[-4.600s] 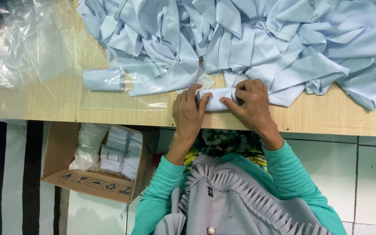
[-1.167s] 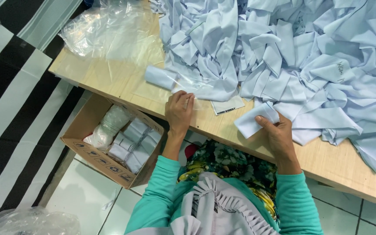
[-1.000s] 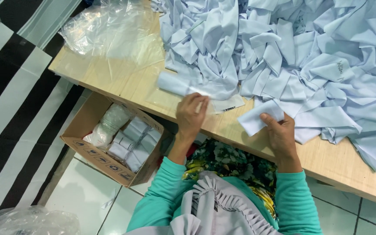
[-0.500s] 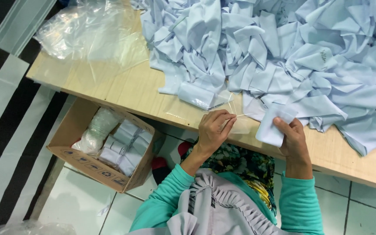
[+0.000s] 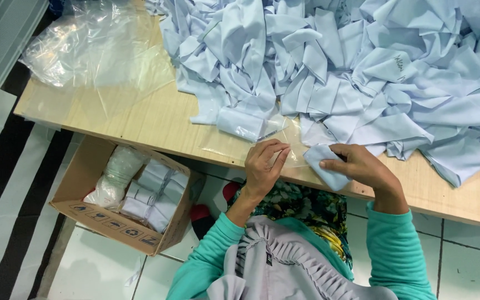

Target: The person folds white fabric garment components on a wooden table and then inserts the folded items into clear plastic bags.

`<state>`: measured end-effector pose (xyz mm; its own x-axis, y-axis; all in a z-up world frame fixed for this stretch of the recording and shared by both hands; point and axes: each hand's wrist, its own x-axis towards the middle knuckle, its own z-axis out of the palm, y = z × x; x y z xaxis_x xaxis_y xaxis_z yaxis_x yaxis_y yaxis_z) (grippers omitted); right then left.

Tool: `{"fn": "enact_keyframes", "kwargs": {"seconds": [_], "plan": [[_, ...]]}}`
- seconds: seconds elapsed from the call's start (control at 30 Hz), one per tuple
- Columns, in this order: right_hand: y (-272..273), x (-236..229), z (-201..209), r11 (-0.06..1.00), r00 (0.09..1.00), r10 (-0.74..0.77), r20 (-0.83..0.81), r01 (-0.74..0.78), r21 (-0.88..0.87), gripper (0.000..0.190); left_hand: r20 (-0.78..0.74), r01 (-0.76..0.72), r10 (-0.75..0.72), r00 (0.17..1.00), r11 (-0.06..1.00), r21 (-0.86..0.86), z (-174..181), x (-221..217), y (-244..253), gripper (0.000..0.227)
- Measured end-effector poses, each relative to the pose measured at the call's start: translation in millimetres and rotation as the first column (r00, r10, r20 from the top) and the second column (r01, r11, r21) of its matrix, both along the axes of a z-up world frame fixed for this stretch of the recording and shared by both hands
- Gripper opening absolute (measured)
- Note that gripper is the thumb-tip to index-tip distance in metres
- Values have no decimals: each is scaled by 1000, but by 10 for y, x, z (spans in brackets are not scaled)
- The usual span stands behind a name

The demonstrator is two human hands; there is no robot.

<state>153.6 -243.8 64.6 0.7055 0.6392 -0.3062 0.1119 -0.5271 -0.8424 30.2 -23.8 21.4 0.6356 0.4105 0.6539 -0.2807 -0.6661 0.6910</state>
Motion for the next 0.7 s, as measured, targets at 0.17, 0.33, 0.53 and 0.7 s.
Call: {"fn": "enact_keyframes", "kwargs": {"seconds": [0.17,0.33,0.53,0.7], "plan": [[80,148,-201,996,997,73,38,-72,-50,37,30,14,-14,999,1000,-16,-27,14,1,7],[381,85,120,996,995,79,57,-76,-48,44,70,28,-26,997,999,-32,-39,14,-13,5],[546,6,45,988,991,131,3,-131,77,31,114,42,-32,993,995,-87,-40,33,-9,7],[581,16,-236,989,992,108,72,-115,93,31,132,53,-39,990,993,-108,-48,55,-8,8]]}}
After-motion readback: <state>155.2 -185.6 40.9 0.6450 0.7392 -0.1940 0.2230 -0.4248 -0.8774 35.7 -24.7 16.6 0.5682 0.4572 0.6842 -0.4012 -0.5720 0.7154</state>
